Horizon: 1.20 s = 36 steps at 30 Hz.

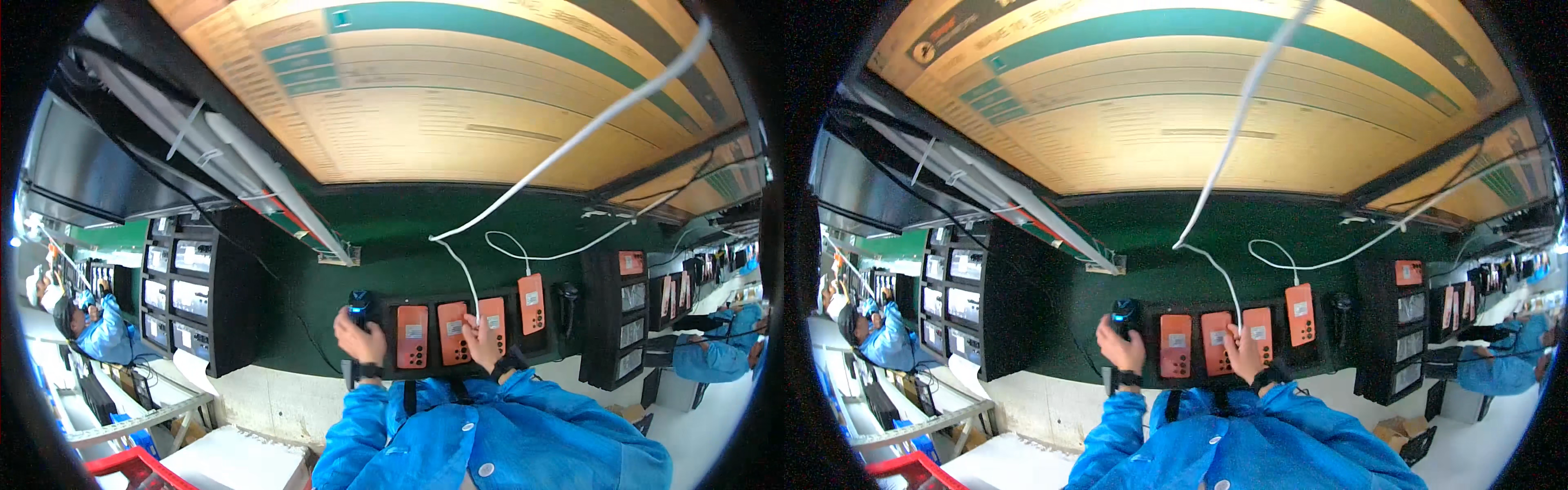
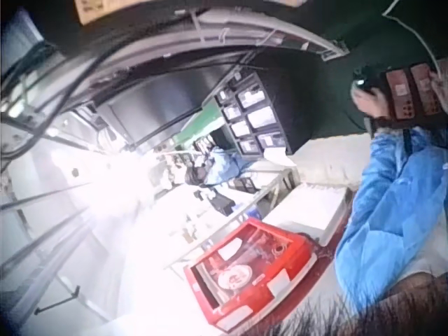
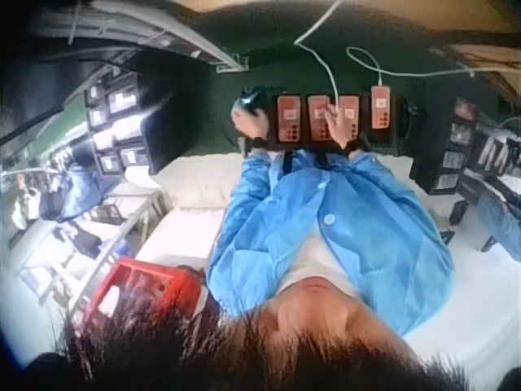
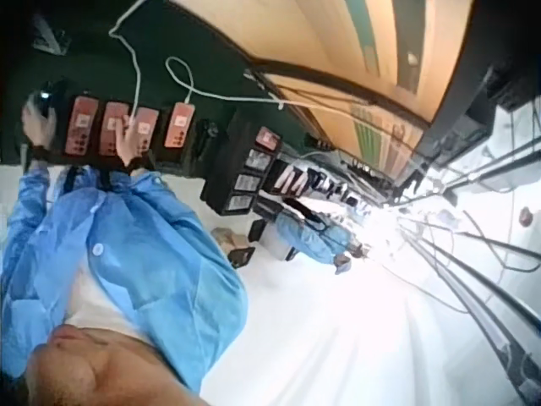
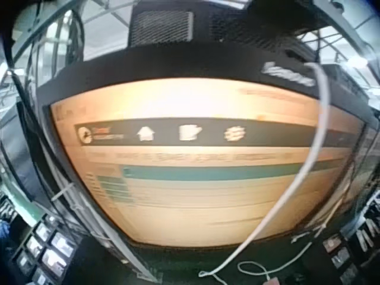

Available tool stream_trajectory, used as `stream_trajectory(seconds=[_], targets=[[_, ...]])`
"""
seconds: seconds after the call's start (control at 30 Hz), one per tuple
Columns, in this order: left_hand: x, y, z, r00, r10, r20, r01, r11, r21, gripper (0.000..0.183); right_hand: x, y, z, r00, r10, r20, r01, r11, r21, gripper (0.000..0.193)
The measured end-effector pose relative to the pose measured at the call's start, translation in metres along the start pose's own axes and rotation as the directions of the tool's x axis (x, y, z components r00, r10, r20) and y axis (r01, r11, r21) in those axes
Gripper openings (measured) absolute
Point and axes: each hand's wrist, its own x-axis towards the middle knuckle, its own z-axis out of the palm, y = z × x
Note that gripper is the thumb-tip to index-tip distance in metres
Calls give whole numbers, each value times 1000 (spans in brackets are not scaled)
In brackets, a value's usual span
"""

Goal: The recorder uses a handheld scanner to scan barcodes on a series of smartphones and checks the results on a computer monitor at a factory workstation.

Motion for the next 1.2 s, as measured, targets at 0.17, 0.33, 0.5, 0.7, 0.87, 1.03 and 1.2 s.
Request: stream_trajectory(seconds=[0.17, 0.33, 0.5, 0.7, 0.87, 1.03, 1.2], targets=[[21, -44, 16, 675, -348, 651, 596, 777, -203, 30, -25, 18, 7, 983, -71, 169, 84, 994, -68, 66], [-33, 0, -20, 734, -215, 645, 627, 580, -520, 11, -3, 29, 4, 986, -130, 107, 140, 986, -87, 53], [-123, 65, -29, 678, -125, 724, 578, 699, -420, 15, 6, 41, -9, 978, 21, 207, -42, 994, 97, 49], [-170, 74, -10, 649, -265, 713, 479, 870, -113, 34, -2, 39, -19, 973, -46, 226, -39, 933, 359, 49], [-170, 88, -14, 717, -156, 680, 407, 885, -226, 38, 5, 53, -20, 953, 41, 301, -110, 970, 215, 57], [-156, 83, -10, 788, -46, 614, 235, 944, -231, 39, 6, 83, 8, 984, -103, 144, 49, 941, 335, 50], [-151, 62, -3, 697, -151, 701, 463, 841, -279, 40, 2, 84, 14, 995, -88, 51, 72, 963, 258, 50]])
